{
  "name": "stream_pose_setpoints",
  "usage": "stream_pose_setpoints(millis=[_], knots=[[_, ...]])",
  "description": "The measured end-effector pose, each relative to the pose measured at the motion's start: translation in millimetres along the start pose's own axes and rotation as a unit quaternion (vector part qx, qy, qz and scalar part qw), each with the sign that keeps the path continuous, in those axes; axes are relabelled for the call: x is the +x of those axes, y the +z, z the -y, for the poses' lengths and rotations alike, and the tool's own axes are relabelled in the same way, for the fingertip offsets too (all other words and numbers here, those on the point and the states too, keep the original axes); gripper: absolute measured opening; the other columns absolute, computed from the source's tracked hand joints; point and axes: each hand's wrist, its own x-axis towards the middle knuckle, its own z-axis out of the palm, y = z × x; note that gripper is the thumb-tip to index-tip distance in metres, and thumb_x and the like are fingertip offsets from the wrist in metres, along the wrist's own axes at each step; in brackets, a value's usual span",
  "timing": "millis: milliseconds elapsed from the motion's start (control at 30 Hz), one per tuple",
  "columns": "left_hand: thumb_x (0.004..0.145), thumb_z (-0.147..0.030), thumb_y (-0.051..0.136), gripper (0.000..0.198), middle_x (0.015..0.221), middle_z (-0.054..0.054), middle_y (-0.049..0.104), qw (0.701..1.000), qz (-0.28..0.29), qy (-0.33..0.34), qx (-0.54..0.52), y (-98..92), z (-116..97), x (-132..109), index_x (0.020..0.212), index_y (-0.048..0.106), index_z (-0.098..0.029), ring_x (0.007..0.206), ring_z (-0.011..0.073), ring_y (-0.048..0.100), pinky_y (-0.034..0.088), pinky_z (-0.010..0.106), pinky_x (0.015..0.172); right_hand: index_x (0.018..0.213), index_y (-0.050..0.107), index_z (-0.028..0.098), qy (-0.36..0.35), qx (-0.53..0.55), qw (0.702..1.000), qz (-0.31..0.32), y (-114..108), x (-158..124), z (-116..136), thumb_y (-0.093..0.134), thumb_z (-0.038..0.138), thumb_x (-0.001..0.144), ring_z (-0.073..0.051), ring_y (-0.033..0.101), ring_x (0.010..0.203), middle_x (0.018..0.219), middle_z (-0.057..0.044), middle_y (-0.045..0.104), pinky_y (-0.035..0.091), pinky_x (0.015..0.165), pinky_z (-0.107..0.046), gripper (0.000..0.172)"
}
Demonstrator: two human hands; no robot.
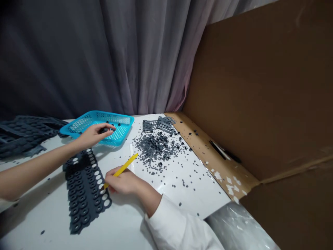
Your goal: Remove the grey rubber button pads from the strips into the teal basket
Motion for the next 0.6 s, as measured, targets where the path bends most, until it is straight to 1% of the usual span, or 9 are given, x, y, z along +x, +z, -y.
stream_pose_setpoints(millis=[100,167,233,333,400,467,533,567,600], knots=[[0.079,-0.041,0.060,0.035,0.097,0.008,0.067,0.998,-0.042,0.000,0.047,-3.1,16.6,29.8,0.099,0.071,-0.015,0.092,0.0236,0.060,0.047,0.031,0.080,0.056,0.050,0.016,0.003,-0.015,1.000,-0.005,-0.5,1.0,-2.0,0.047,0.015,0.080,-0.009,0.046,0.050,0.051,0.002,0.051,0.037,0.052,-0.019,0.024],[0.077,-0.037,0.060,0.034,0.107,0.010,0.068,0.996,-0.057,-0.008,0.068,-7.4,26.9,43.2,0.100,0.072,-0.015,0.104,0.0270,0.060,0.047,0.033,0.088,0.056,0.050,0.016,0.012,-0.018,1.000,-0.007,-0.6,1.0,-2.2,0.047,0.014,0.080,-0.009,0.046,0.050,0.052,0.002,0.051,0.037,0.052,-0.019,0.025],[0.078,-0.036,0.059,0.037,0.119,0.012,0.067,0.994,-0.067,-0.015,0.082,-13.9,33.8,50.2,0.105,0.071,-0.014,0.116,0.0294,0.057,0.045,0.035,0.096,0.056,0.050,0.017,0.021,-0.014,1.000,-0.009,-0.8,0.5,-1.7,0.046,0.014,0.080,-0.009,0.046,0.050,0.052,0.002,0.051,0.037,0.051,-0.020,0.024],[0.085,-0.038,0.050,0.048,0.139,0.014,0.057,0.992,-0.080,-0.013,0.096,-27.7,33.5,48.3,0.118,0.065,-0.007,0.128,0.0325,0.049,0.038,0.038,0.105,0.056,0.050,0.017,0.018,-0.006,1.000,-0.014,-0.8,-1.1,0.5,0.045,0.014,0.080,-0.010,0.046,0.050,0.052,0.002,0.051,0.037,0.051,-0.020,0.024],[0.091,-0.039,0.038,0.055,0.143,0.014,0.051,0.992,-0.080,-0.005,0.101,-38.2,24.9,36.8,0.124,0.059,0.000,0.130,0.0327,0.045,0.035,0.038,0.106,0.055,0.049,0.017,0.014,-0.008,1.000,-0.017,-0.8,-2.2,2.0,0.046,0.013,0.080,-0.010,0.047,0.051,0.052,0.002,0.051,0.037,0.053,-0.020,0.025],[0.094,-0.039,0.033,0.056,0.134,0.011,0.056,0.992,-0.069,0.004,0.102,-46.5,11.2,13.5,0.123,0.057,0.002,0.125,0.0280,0.047,0.037,0.035,0.102,0.055,0.048,0.018,0.012,-0.014,0.999,-0.027,-0.8,-2.6,2.6,0.046,0.014,0.081,-0.010,0.048,0.054,0.052,0.002,0.050,0.038,0.055,-0.020,0.026],[0.091,-0.040,0.045,0.045,0.107,0.004,0.065,0.994,-0.039,0.008,0.099,-48.4,-5.2,-24.5,0.107,0.065,-0.004,0.101,0.0196,0.059,0.044,0.028,0.089,0.056,0.048,0.018,0.005,-0.017,0.999,-0.049,-1.0,-2.3,1.6,0.048,0.016,0.082,-0.011,0.048,0.055,0.052,0.002,0.050,0.038,0.056,-0.020,0.026],[0.090,-0.039,0.050,0.035,0.089,-0.001,0.066,0.995,-0.007,0.014,0.101,-45.5,-13.4,-49.0,0.093,0.068,-0.009,0.088,0.0161,0.060,0.045,0.025,0.081,0.057,0.048,0.018,0.002,-0.018,0.998,-0.062,-1.2,-2.0,0.7,0.048,0.017,0.082,-0.011,0.048,0.056,0.053,0.002,0.050,0.038,0.057,-0.020,0.025],[0.088,-0.035,0.052,0.027,0.076,-0.002,0.064,0.991,0.064,0.037,0.112,-39.9,-20.9,-76.1,0.083,0.068,-0.013,0.076,0.0142,0.059,0.045,0.024,0.071,0.058,0.048,0.018,0.002,-0.020,0.997,-0.076,-1.4,-1.6,-0.4,0.049,0.018,0.082,-0.011,0.049,0.056,0.053,0.002,0.050,0.038,0.057,-0.020,0.024]])
